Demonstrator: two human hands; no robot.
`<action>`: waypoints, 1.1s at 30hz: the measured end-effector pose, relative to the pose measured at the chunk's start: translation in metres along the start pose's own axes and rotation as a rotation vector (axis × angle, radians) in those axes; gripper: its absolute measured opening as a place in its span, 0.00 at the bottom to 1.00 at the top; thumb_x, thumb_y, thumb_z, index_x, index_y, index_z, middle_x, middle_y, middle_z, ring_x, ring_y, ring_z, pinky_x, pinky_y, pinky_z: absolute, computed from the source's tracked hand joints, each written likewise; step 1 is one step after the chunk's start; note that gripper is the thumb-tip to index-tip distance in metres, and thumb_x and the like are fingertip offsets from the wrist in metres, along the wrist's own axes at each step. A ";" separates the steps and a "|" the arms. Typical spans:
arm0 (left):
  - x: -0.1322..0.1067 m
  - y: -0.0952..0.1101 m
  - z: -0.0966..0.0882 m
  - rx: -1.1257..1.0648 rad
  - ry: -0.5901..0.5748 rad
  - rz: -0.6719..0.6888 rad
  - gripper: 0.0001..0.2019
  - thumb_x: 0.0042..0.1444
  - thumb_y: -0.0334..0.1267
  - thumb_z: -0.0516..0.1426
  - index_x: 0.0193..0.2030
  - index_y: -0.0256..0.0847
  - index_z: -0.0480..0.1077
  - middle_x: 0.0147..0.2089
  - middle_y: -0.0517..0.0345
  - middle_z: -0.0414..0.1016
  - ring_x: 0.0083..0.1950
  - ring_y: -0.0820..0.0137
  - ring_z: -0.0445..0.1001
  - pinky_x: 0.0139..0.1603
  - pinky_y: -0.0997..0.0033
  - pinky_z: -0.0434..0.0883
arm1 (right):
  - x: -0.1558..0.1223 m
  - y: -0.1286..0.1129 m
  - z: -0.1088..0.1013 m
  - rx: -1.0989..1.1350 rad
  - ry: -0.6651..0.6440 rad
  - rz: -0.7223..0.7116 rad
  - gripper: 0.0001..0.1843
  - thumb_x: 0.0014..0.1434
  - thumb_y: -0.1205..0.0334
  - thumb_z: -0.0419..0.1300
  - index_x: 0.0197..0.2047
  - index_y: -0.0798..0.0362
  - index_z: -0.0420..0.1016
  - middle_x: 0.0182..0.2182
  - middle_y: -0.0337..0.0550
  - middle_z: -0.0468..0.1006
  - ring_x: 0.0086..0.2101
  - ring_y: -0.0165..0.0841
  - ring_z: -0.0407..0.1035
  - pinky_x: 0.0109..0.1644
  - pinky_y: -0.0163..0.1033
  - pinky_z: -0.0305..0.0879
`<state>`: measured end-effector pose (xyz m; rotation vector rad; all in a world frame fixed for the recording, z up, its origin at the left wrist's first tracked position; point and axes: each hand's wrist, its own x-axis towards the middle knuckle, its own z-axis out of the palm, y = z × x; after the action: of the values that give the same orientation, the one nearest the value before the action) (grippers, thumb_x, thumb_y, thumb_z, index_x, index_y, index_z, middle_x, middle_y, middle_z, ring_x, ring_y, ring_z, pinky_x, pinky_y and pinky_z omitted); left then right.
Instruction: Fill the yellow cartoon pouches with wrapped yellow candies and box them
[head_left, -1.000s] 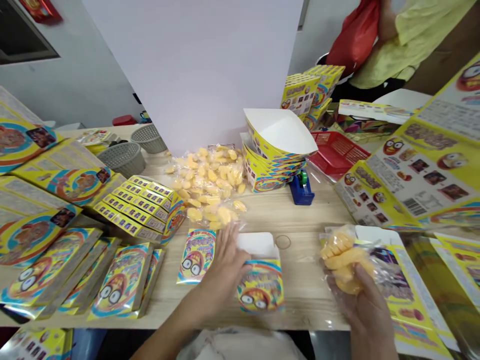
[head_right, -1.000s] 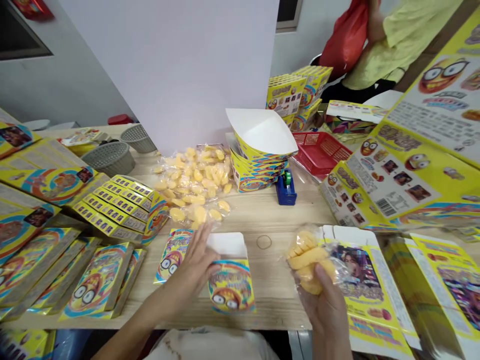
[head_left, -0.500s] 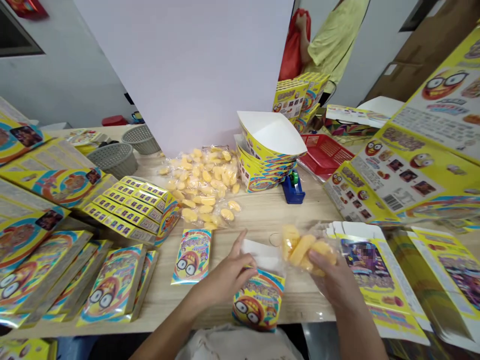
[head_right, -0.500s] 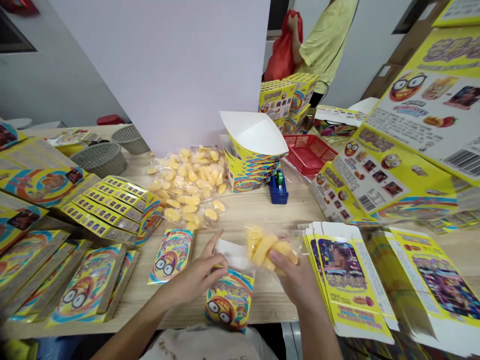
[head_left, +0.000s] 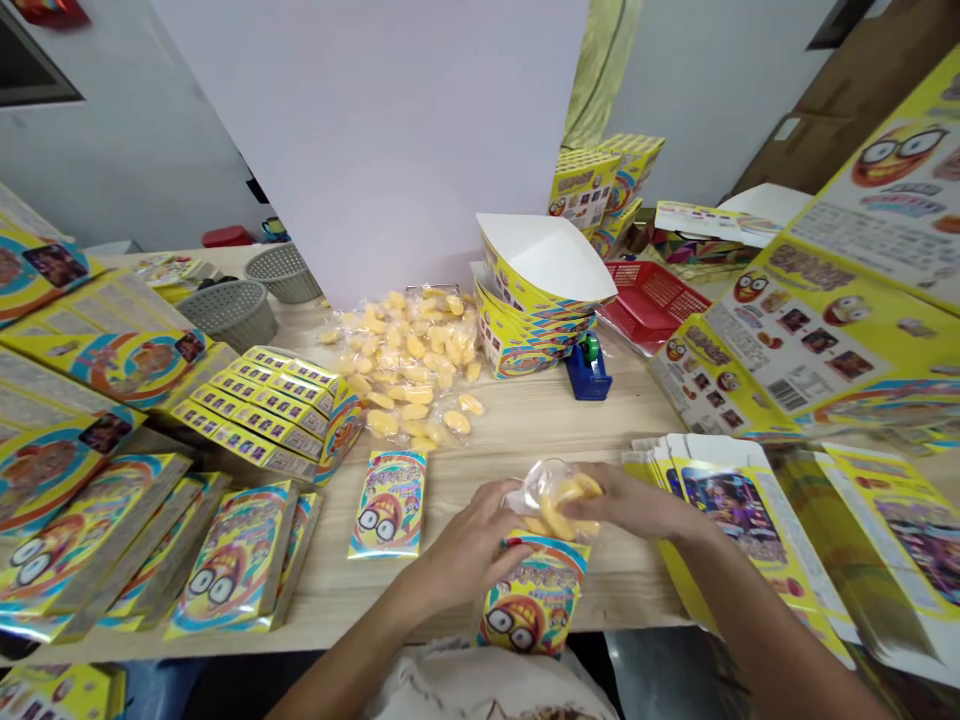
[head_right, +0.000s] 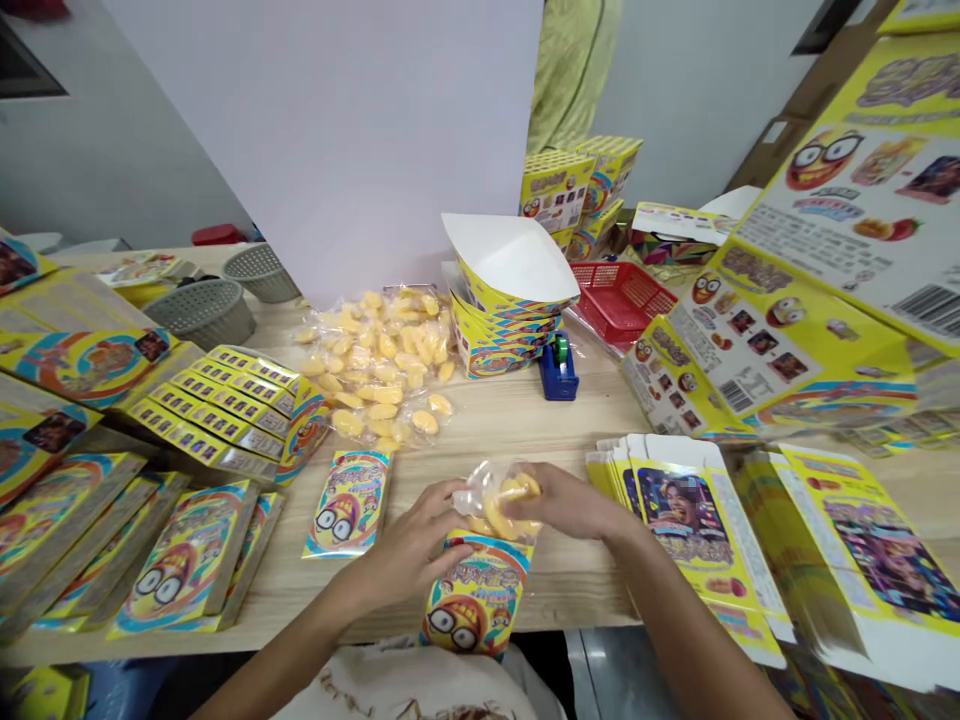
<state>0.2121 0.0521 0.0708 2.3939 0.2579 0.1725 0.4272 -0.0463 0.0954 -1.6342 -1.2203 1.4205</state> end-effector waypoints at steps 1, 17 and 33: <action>0.001 -0.001 -0.001 -0.013 -0.002 -0.002 0.14 0.60 0.40 0.50 0.51 0.43 0.67 0.61 0.52 0.57 0.64 0.65 0.54 0.63 0.64 0.58 | 0.000 0.000 -0.001 0.035 0.099 0.010 0.12 0.51 0.54 0.58 0.34 0.54 0.71 0.30 0.37 0.75 0.31 0.33 0.68 0.37 0.37 0.63; 0.003 0.002 -0.002 -0.083 0.019 -0.001 0.11 0.58 0.37 0.53 0.45 0.44 0.71 0.61 0.52 0.57 0.62 0.63 0.57 0.62 0.64 0.59 | -0.007 -0.013 0.007 -0.266 0.083 -0.106 0.10 0.55 0.58 0.54 0.36 0.52 0.73 0.32 0.39 0.77 0.32 0.34 0.69 0.36 0.36 0.63; 0.003 -0.005 0.001 -0.138 -0.021 -0.043 0.09 0.60 0.37 0.51 0.45 0.42 0.69 0.62 0.52 0.55 0.60 0.67 0.61 0.60 0.67 0.60 | 0.008 -0.011 0.037 -0.746 0.060 0.095 0.05 0.52 0.64 0.57 0.30 0.53 0.74 0.30 0.49 0.80 0.31 0.40 0.73 0.31 0.36 0.59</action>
<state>0.2145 0.0562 0.0667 2.2505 0.2778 0.1402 0.3881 -0.0383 0.0945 -2.2186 -1.7873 0.9999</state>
